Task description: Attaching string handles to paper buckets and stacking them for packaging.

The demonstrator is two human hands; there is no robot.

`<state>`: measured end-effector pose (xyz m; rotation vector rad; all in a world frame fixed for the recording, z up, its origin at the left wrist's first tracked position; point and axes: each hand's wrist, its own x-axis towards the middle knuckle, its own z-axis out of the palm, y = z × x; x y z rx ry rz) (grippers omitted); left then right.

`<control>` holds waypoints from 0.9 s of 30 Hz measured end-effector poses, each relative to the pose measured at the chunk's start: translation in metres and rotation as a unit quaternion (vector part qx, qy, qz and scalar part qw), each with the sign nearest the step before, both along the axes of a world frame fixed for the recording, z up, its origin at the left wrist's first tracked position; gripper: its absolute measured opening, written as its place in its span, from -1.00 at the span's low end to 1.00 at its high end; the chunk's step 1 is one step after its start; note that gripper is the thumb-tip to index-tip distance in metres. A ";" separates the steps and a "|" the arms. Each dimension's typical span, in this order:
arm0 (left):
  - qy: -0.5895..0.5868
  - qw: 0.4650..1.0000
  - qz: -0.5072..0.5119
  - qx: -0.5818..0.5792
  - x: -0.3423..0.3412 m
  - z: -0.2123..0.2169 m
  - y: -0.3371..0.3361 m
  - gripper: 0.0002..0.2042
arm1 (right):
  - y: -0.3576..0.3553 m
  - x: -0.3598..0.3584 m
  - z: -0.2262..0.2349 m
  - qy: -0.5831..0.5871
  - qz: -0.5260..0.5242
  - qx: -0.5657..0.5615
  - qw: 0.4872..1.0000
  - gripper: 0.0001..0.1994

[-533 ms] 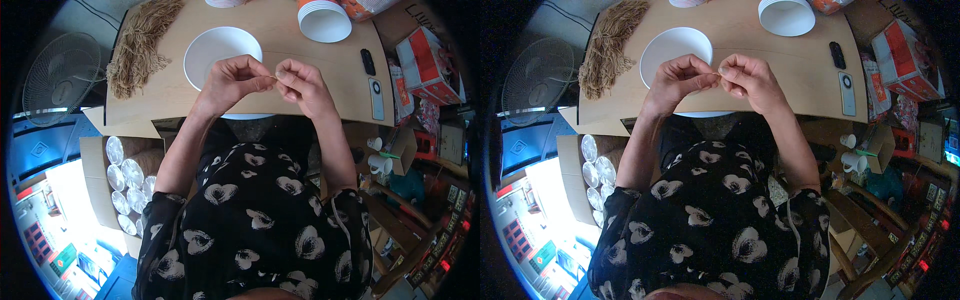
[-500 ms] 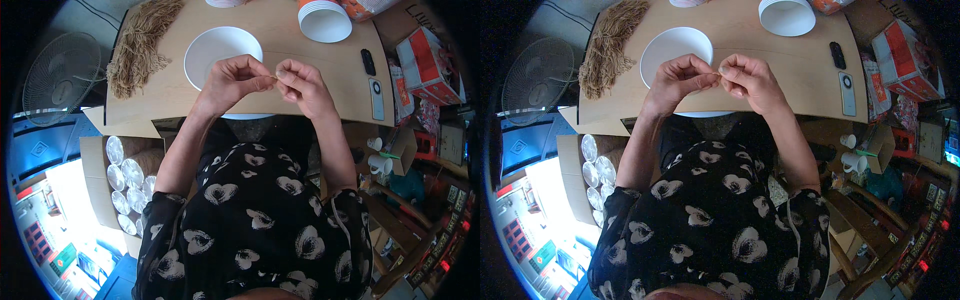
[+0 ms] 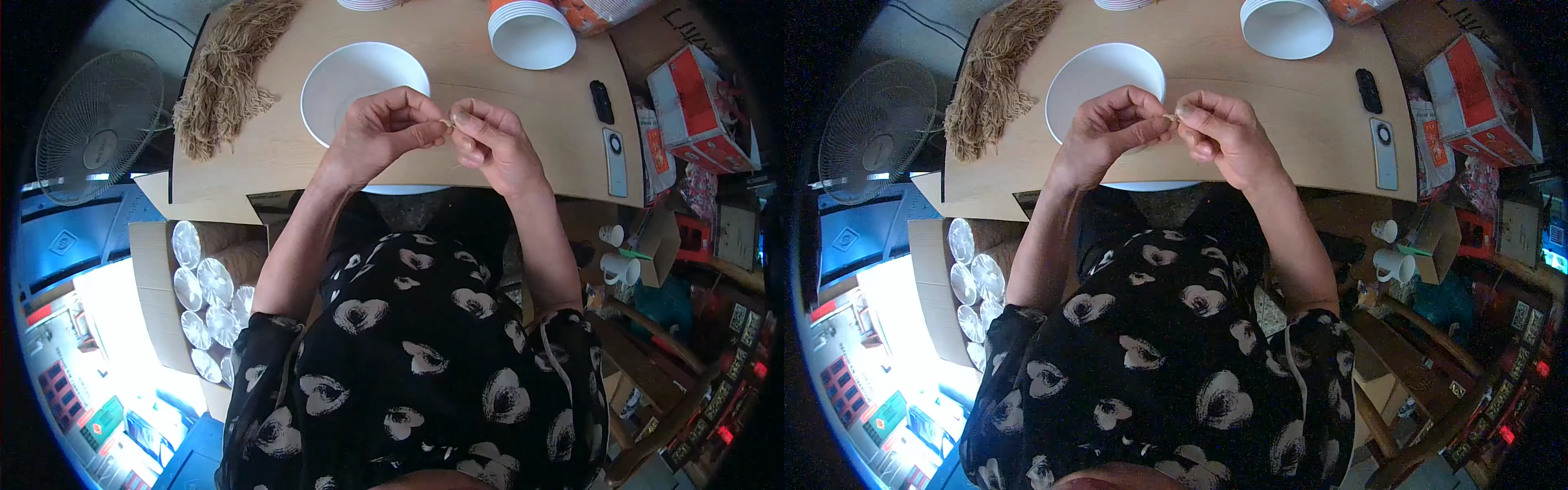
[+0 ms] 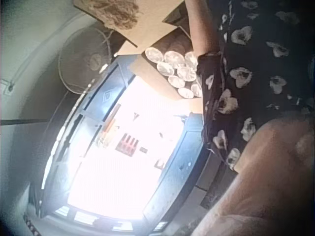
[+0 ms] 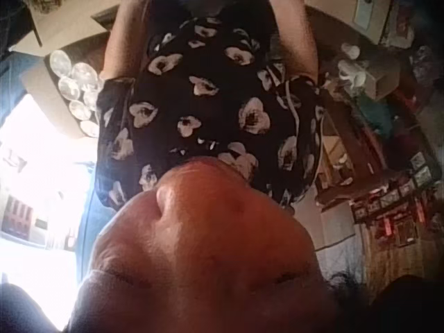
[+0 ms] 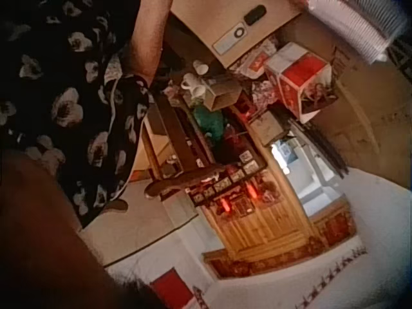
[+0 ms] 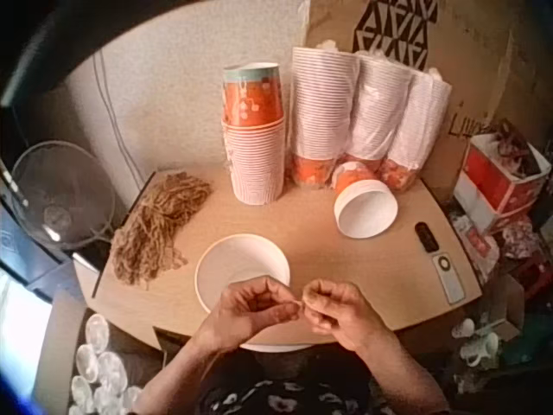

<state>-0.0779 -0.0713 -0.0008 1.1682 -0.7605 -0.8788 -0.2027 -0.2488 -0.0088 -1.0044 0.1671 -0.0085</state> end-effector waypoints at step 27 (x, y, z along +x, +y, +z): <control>-0.114 0.991 0.042 0.049 -0.015 0.028 0.000 -0.82 | -0.016 -0.033 0.031 0.004 -0.050 -0.352 0.935 -0.88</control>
